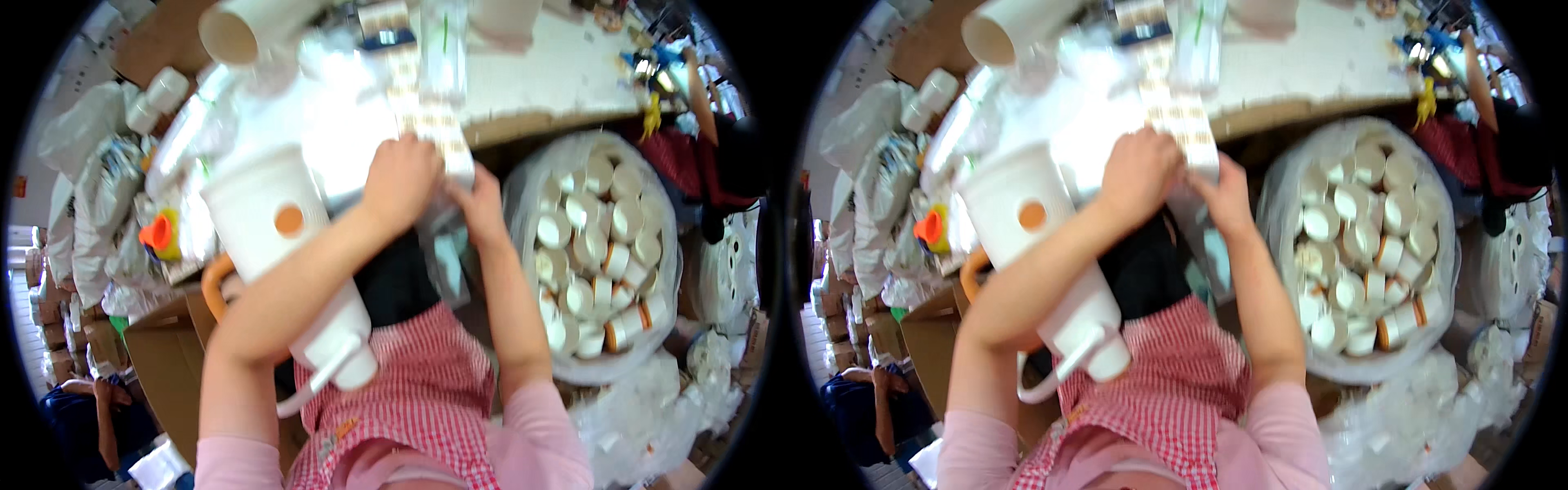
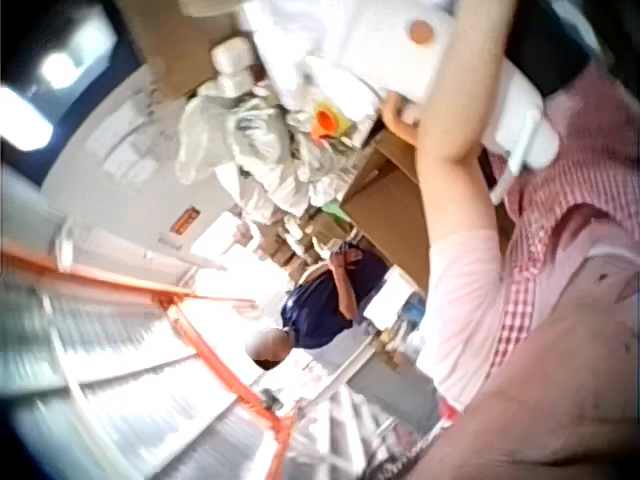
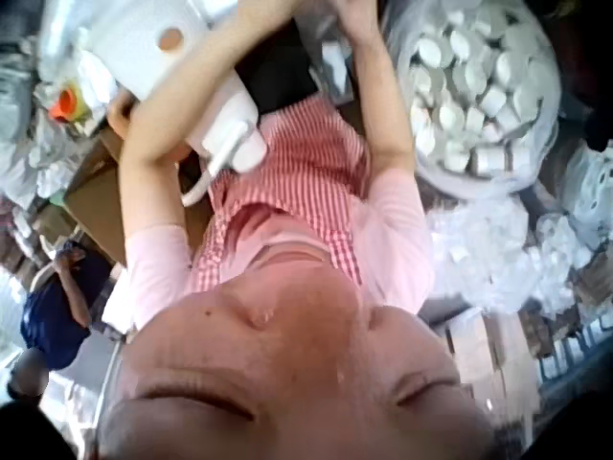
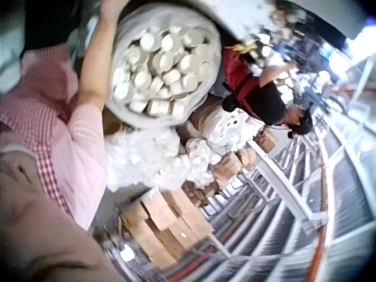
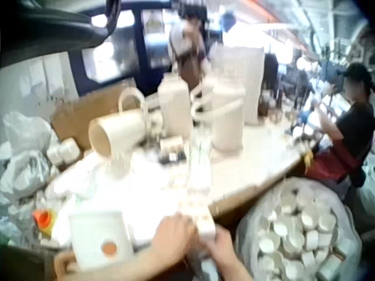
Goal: The person applies labels to white plastic kettles, places them into plastic bags, and then stacks the bagged kettles into a cardboard box.
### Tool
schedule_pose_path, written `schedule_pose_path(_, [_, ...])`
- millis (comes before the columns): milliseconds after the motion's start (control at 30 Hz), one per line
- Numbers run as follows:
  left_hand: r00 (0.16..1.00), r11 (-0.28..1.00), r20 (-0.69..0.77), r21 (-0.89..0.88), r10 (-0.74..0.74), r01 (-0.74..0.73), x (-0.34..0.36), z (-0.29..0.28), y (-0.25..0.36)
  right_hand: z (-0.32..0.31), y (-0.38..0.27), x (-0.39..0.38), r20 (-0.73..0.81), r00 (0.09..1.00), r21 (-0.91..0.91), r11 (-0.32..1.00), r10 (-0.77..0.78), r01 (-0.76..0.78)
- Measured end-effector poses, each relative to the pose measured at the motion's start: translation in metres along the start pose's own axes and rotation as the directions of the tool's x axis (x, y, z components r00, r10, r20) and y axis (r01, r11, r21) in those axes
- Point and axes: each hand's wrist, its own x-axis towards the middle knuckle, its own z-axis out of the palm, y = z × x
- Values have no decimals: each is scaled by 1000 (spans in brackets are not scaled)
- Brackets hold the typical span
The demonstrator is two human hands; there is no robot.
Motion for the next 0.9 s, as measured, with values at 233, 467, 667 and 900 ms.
schedule_pose_path(233, [986,997,-166,-75,-12,0,-10,22,23,-15,18,-16,-39,988,299,945,151,-133])
schedule_pose_path(467, [993,994,-89,-85,-81,74,-15,15,16,-9,24,-7,25,984,408,897,176,-171])
schedule_pose_path(667, [994,997,-112,-79,-18,9,-10,20,17,-13,26,-4,1,980,434,882,200,-181])
schedule_pose_path(900, [994,996,-107,-92,-13,3,-12,18,21,-20,38,-1,14,972,450,867,234,-216])
